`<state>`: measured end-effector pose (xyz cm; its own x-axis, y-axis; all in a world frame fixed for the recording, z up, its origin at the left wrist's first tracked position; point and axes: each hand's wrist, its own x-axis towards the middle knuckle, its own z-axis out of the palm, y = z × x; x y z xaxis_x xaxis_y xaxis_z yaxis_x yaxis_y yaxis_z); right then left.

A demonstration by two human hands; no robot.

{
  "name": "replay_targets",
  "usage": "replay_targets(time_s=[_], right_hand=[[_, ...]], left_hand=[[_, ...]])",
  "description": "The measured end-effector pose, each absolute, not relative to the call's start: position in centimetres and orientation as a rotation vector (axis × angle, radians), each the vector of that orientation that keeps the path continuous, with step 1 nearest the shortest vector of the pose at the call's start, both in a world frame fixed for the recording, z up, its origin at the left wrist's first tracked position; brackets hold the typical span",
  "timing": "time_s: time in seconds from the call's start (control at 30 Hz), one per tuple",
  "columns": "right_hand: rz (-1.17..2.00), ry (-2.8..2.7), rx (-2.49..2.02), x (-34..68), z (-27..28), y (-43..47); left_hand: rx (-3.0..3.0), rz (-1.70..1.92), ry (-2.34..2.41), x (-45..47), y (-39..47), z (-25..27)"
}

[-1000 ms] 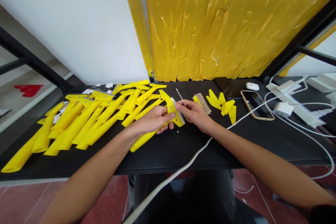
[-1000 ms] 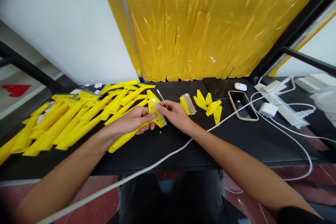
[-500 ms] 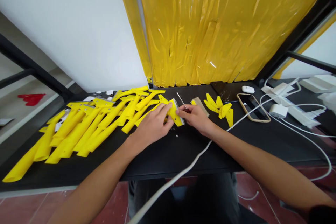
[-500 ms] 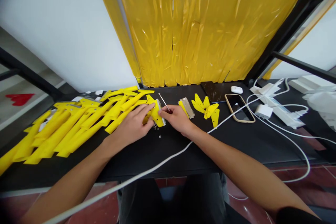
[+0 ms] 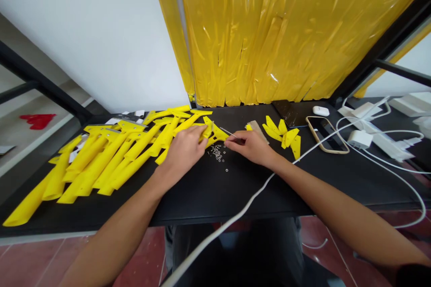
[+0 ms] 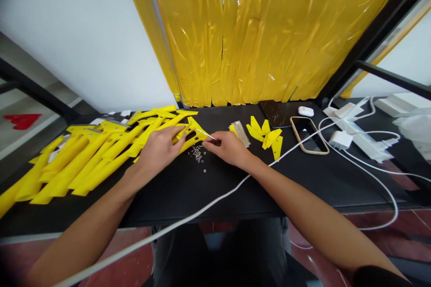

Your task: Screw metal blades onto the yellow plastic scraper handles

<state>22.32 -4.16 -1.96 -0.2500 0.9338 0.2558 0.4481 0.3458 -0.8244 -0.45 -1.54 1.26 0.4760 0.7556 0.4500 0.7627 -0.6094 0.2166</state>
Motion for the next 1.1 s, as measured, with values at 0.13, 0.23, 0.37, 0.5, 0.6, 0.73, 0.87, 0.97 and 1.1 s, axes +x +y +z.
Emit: replay_targets(time_s=[0.13, 0.23, 0.37, 0.5, 0.6, 0.73, 0.87, 0.97, 1.1], right_hand=[[0.486, -2.096, -1.294, 22.9, -2.4, -3.8], [0.436, -2.093, -1.353, 22.6, -2.6, -3.6], [0.438, -2.156, -1.39, 21.5, -3.0, -3.2], [0.39, -2.221, -1.464, 20.7, -3.6, -2.9], [0.371, -2.195, -1.499, 20.6, -3.8, -2.8], [0.364, -2.186, -1.492, 20.5, -3.8, -2.9], [0.368, -2.187, -1.448, 20.4, -3.7, -2.9], [0.373, -2.172, -1.448, 20.2, -3.6, -3.0], [0.387, -2.117, -1.462, 20.1, -3.5, -3.1]], left_hand=[[-2.596, -0.914, -1.884, -1.0, -0.7, 2.2], [-2.582, -0.977, -2.002, -1.1, -0.4, 2.3], [-2.571, -0.949, -1.997, -1.0, -0.3, 2.3], [-2.599, -0.908, -2.042, -0.9, -0.4, 2.4], [-2.717, -0.991, -2.111, -1.0, -0.3, 2.6], [-2.958, -1.223, -2.17, -1.3, 0.0, 2.7], [-3.1, -1.399, -2.146, -1.5, 0.2, 2.7], [-3.192, -1.476, -2.134, -1.5, 0.1, 3.0], [-3.291, -1.55, -2.196, -1.6, -0.1, 3.5]])
